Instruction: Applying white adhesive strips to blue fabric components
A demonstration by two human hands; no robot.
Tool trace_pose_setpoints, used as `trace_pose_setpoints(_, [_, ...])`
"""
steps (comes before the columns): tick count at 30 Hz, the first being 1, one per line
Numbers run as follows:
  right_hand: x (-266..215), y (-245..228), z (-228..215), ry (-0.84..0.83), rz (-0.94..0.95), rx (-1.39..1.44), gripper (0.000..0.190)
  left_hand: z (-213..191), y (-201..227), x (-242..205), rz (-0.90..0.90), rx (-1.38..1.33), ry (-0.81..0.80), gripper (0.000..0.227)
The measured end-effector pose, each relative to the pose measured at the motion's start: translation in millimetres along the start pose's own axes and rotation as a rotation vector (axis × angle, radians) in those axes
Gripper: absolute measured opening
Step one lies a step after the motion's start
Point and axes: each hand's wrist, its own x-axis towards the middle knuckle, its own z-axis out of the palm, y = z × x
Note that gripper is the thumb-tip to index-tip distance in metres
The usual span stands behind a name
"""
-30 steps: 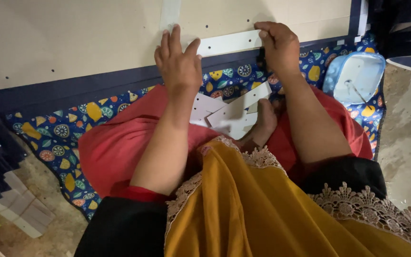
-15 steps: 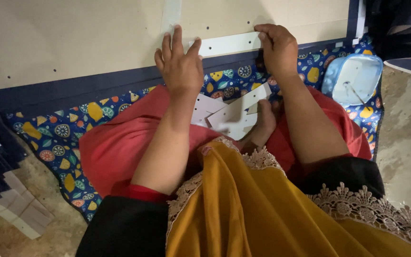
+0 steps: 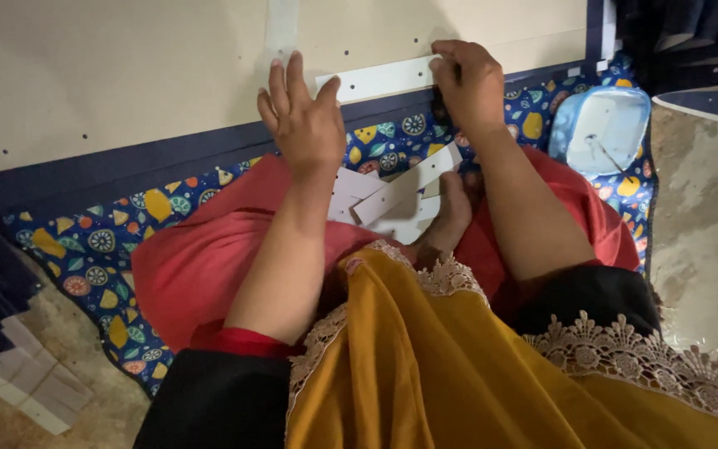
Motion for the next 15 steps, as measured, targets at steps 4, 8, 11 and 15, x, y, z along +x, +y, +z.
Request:
trace_pose_setpoints(4, [-4.6, 8.3, 2.7, 0.032, 0.027, 0.020, 0.025, 3.0, -0.7, 0.5, -0.002, -0.015, 0.000, 0.026])
trace_pose_setpoints(8, [-6.2, 9.1, 4.4, 0.032, 0.022, 0.018, 0.023, 0.4, 0.5, 1.3, -0.027, 0.022, -0.042, 0.027])
trace_pose_setpoints(11, [-5.2, 9.7, 5.4, 0.030, 0.014, 0.005, 0.022, -1.8, 0.8, 3.0, -0.044, 0.014, -0.067, 0.028])
trace_pose_setpoints(15, [-6.8, 10.8, 9.0, 0.051, 0.008, -0.019, 0.021, 1.5, -0.2, 1.2, -0.024, 0.028, -0.027, 0.027])
